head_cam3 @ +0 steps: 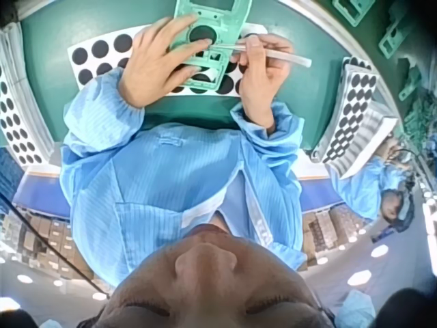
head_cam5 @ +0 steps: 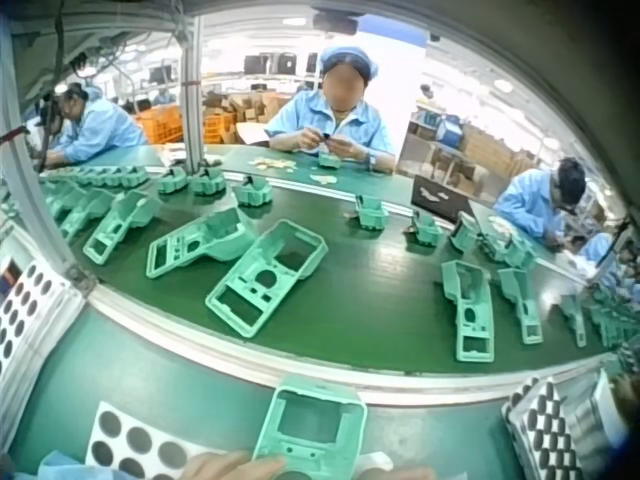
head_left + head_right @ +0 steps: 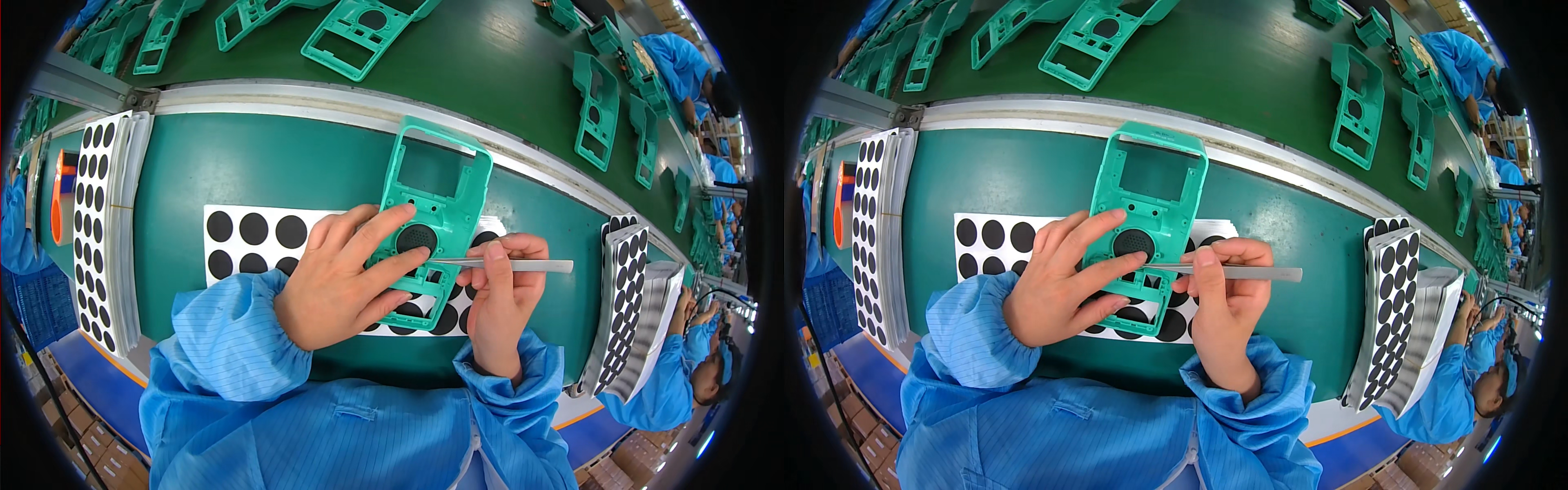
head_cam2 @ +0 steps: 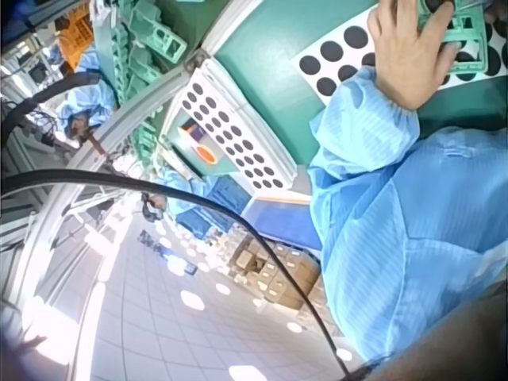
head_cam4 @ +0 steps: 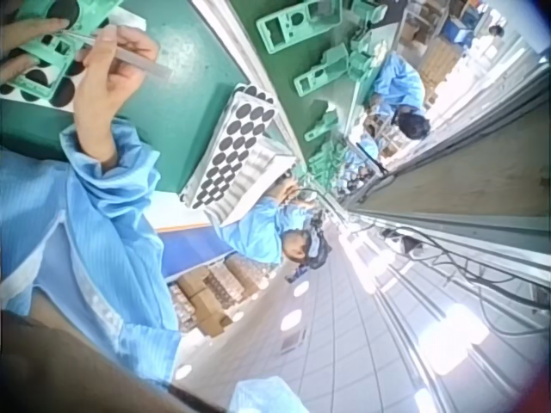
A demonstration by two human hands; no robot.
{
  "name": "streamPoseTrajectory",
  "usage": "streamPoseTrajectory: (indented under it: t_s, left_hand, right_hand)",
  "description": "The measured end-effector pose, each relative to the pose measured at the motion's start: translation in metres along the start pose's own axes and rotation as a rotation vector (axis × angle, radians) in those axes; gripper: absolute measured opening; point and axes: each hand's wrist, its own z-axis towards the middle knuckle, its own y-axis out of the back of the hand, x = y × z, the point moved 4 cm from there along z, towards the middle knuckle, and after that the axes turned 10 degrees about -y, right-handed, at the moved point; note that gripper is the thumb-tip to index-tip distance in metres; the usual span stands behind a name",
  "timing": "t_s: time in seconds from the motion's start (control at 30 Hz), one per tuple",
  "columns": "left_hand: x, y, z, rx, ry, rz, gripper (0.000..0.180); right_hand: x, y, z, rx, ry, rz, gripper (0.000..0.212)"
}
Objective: The person applies small black adhesive seals to green plastic device housings using tweezers. The seals are peeled from a sticker sheet and pressed onto the housings.
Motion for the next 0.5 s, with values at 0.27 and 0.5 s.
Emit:
streamPoseTrajectory:
  t_s: [0.27, 0.5]
  left_hand:
    - [-0.0003, -0.0007, 0.0008, -0.002, -0.006, -0.005, 0.041]
    - [0.0016, 0.0007, -0.0007, -0.005, -0.006, -0.002, 0.041]
  right_hand:
    - [-0.0006, 0.002, 0.0001, -0.012, -0.005, 0.013, 0.014]
    - [-0.0003, 0.0038, 0.0046, -0.062, -0.037, 0.12, 0.012]
